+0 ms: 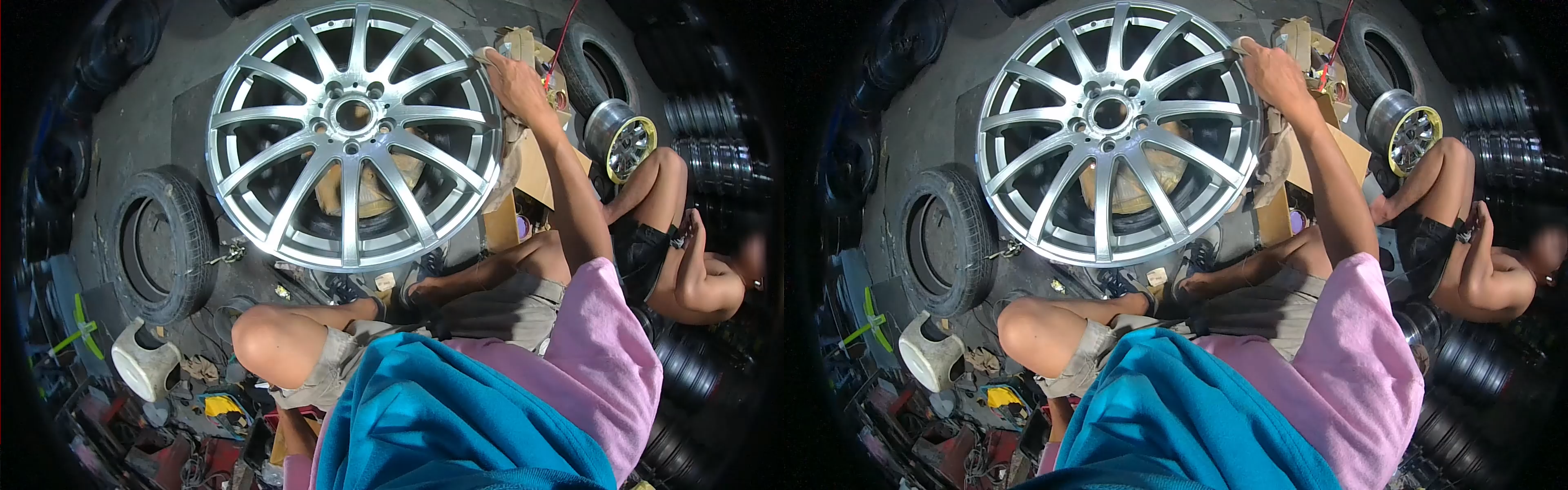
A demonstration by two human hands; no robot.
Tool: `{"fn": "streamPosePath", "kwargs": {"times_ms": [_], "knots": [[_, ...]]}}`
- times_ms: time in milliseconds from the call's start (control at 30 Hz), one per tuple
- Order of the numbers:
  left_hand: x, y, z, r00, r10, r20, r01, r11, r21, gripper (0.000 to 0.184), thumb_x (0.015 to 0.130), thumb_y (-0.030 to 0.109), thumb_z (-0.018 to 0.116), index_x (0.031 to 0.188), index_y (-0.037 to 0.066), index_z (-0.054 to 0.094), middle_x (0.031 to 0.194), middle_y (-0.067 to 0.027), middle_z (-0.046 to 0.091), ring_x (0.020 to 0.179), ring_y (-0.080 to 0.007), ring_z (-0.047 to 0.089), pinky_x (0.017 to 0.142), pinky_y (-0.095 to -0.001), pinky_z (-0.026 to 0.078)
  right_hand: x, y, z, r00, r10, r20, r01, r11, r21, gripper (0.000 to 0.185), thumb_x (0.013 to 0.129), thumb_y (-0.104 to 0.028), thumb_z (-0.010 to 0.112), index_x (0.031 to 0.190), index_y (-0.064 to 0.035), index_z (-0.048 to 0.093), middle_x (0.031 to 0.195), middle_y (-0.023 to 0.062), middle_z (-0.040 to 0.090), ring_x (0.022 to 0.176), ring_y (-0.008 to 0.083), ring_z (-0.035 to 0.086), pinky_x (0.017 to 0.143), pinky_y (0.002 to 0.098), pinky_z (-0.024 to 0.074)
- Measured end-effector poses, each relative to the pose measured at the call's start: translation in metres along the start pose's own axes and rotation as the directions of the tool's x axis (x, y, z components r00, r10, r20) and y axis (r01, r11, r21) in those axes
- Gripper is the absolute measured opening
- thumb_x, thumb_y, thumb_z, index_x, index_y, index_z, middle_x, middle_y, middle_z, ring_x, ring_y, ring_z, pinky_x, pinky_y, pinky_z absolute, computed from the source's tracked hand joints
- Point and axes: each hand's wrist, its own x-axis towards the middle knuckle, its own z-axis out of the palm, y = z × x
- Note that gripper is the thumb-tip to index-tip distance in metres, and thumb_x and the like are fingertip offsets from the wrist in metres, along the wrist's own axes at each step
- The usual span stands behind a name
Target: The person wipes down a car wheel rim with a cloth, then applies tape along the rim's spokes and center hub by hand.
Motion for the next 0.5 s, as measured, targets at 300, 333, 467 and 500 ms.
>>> {"fn": "streamPosePath", "kwargs": {"times_ms": [300, 333, 467, 500], "knots": [[0.010, 0.010, -0.012, 0.996, 0.081, -0.038, -0.080, 0.996, 0.023, 0.040, 0.100, 0.020, 0.072, 0.133, 0.000, 0.062, 0.120, -0.0093, 0.065, 0.109, -0.0181, 0.060, 0.092, -0.0322, 0.049, 0.017, 0.002, 0.005, 0.998, -0.070, 0.008, 0.070, 0.996, -0.061, 0.024, 0.096, -0.015, 0.056, 0.118, -0.0095, 0.063, 0.078, 0.0258, 0.069, 0.079, 0.0472, 0.068, 0.071, 0.0580, 0.0538], [0.015, 0.015, -0.014, 0.992, 0.114, -0.050, -0.113, 0.993, 0.030, 0.040, 0.100, 0.021, 0.072, 0.133, 0.000, 0.062, 0.121, -0.0095, 0.065, 0.110, -0.0182, 0.060, 0.093, -0.0322, 0.049, 0.015, 0.002, 0.001, 0.997, -0.078, -0.010, 0.078, 0.996, -0.052, 0.023, 0.096, -0.015, 0.056, 0.117, -0.0095, 0.064, 0.077, 0.0259, 0.068, 0.078, 0.0472, 0.068, 0.071, 0.0577, 0.0539], [0.049, 0.042, -0.026, 0.926, 0.366, -0.089, -0.359, 0.929, 0.087, 0.041, 0.101, 0.021, 0.072, 0.134, -0.001, 0.061, 0.124, -0.0105, 0.065, 0.113, -0.0188, 0.061, 0.095, -0.0322, 0.049, 0.011, 0.001, -0.010, 0.994, -0.107, -0.001, 0.107, 0.992, -0.064, 0.022, 0.097, -0.015, 0.055, 0.116, -0.0098, 0.065, 0.075, 0.0259, 0.067, 0.076, 0.0465, 0.068, 0.070, 0.0573, 0.0544], [0.058, 0.053, -0.029, 0.910, 0.401, -0.107, -0.392, 0.915, 0.092, 0.041, 0.101, 0.021, 0.072, 0.134, -0.001, 0.061, 0.125, -0.0107, 0.065, 0.113, -0.0190, 0.061, 0.096, -0.0322, 0.049, 0.010, 0.003, -0.009, 0.991, -0.134, -0.030, 0.131, 0.989, -0.073, 0.023, 0.097, -0.015, 0.055, 0.116, -0.0098, 0.065, 0.075, 0.0261, 0.068, 0.076, 0.0462, 0.069, 0.070, 0.0575, 0.0543]]}}
